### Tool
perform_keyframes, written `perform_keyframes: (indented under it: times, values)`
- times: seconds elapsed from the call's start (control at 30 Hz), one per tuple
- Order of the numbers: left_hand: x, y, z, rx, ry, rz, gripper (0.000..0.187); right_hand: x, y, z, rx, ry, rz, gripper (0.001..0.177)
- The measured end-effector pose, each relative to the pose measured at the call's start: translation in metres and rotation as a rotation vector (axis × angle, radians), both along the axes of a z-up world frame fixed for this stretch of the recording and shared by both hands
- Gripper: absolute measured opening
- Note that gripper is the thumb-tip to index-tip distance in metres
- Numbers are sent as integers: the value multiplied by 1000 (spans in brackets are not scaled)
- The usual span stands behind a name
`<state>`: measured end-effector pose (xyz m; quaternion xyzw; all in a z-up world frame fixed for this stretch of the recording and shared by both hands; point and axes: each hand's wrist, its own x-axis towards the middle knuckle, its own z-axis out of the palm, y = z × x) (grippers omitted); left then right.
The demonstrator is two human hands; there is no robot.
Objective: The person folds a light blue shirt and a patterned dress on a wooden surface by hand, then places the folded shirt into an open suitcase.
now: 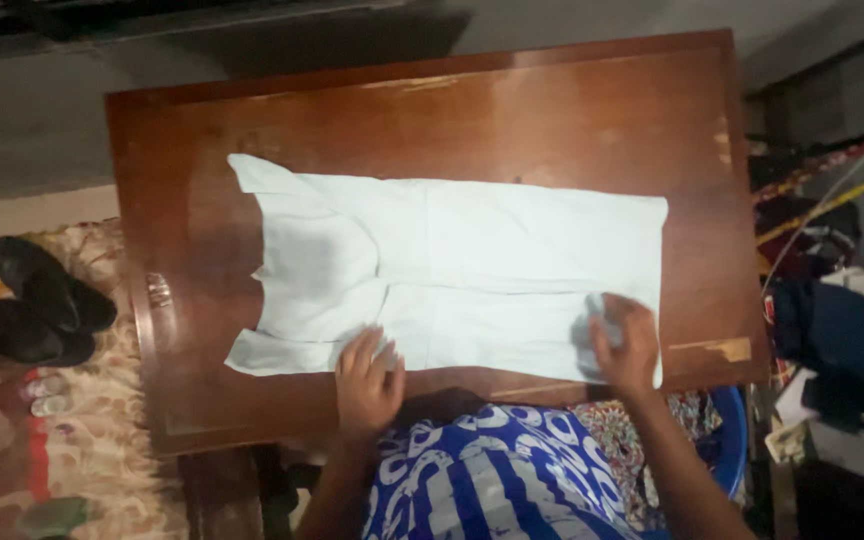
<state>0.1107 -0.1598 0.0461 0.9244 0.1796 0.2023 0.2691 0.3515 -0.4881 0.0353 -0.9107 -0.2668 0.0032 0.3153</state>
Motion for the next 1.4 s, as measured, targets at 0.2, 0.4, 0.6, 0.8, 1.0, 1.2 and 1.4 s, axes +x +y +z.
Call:
perform_keyframes:
  times: [0.2,0.4,0.6,0.8,1.0,1.2,1.4]
  values:
    - [78,28,-3,147,39,30,28,30,-1,26,-88,-194,19,48]
    - [105,36,-10,276,29,55,17,38,9,23,-185,-227,61,34]
    - [103,36,10,248,-5,27,7,35,-2,27,-131,-245,-24,20]
    - [91,32,9,212,-29,1,6,39,-11,32,-17,-262,-22,20]
    - [82,27,-1,236,64,1,20,30,-20,27,-134,-227,59,23]
    - [85,-8,-2,185,-21,-61,37,18,-53,-11,25,-298,-212,24]
    - [127,-56,26,107,322,-487,67,35,-99,-40,316,111,-631,23]
